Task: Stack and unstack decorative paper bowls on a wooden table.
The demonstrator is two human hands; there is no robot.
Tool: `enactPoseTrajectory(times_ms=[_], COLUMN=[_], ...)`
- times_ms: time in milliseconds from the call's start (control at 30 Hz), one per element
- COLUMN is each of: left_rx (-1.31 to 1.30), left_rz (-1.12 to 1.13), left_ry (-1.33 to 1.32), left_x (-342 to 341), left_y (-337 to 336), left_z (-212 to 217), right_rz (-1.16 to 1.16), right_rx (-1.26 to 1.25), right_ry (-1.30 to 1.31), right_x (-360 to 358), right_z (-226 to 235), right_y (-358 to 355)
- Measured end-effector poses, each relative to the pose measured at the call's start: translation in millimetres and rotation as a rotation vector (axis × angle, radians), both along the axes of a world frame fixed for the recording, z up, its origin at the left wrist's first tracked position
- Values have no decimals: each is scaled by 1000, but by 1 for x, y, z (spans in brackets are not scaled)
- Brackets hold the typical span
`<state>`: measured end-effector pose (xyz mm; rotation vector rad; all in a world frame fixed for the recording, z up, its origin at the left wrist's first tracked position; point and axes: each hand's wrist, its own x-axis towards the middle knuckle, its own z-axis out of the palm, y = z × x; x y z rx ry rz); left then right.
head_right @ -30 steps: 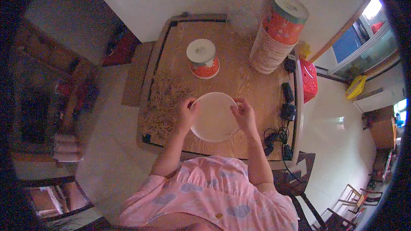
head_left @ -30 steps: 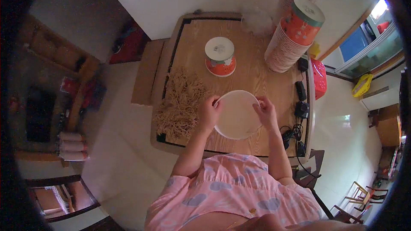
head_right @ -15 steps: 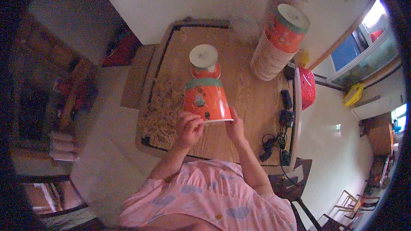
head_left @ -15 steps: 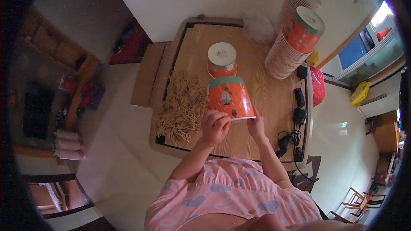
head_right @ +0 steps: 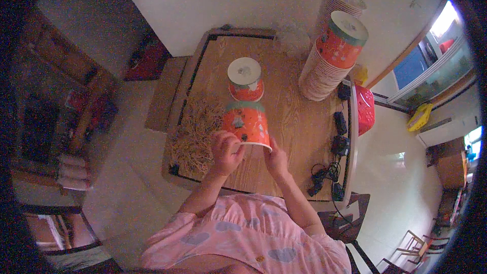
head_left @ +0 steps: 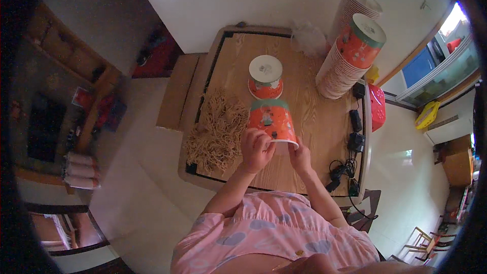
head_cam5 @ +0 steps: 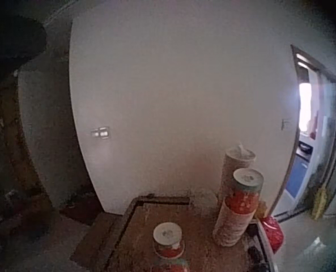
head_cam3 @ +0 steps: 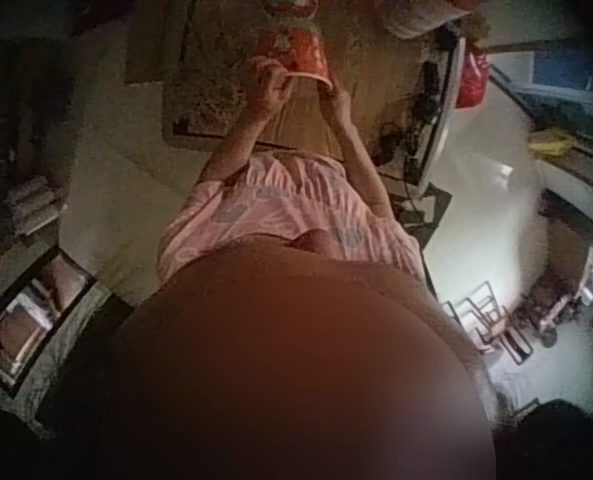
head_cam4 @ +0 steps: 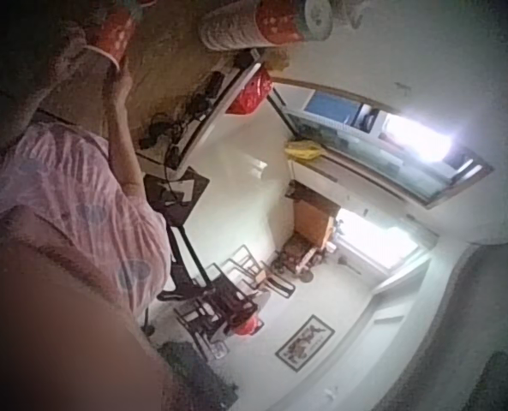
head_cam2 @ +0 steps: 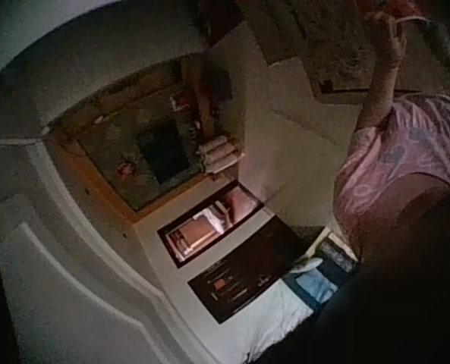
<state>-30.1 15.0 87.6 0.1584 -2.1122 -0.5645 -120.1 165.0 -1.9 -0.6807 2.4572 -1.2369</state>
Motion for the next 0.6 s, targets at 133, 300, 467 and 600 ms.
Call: enactPoseTrajectory(times_ms=[133, 300, 467, 600], left_rx=[30, -8, 111, 146], left_rz=[40, 85, 4, -4], left_ry=[-39, -160, -207, -239], left_x=[-2, -4, -8, -11], left_y=[1, 0, 2, 9], left_z=[-1, -4, -31, -44], right_rz=[32, 88, 146, 192], right_rx=[18, 152, 304, 354], right_ry=[63, 27, 46, 55], right_x=[3, -2, -19, -31], right_z=[10, 18, 15, 15], right_y=[-1, 5, 18, 29])
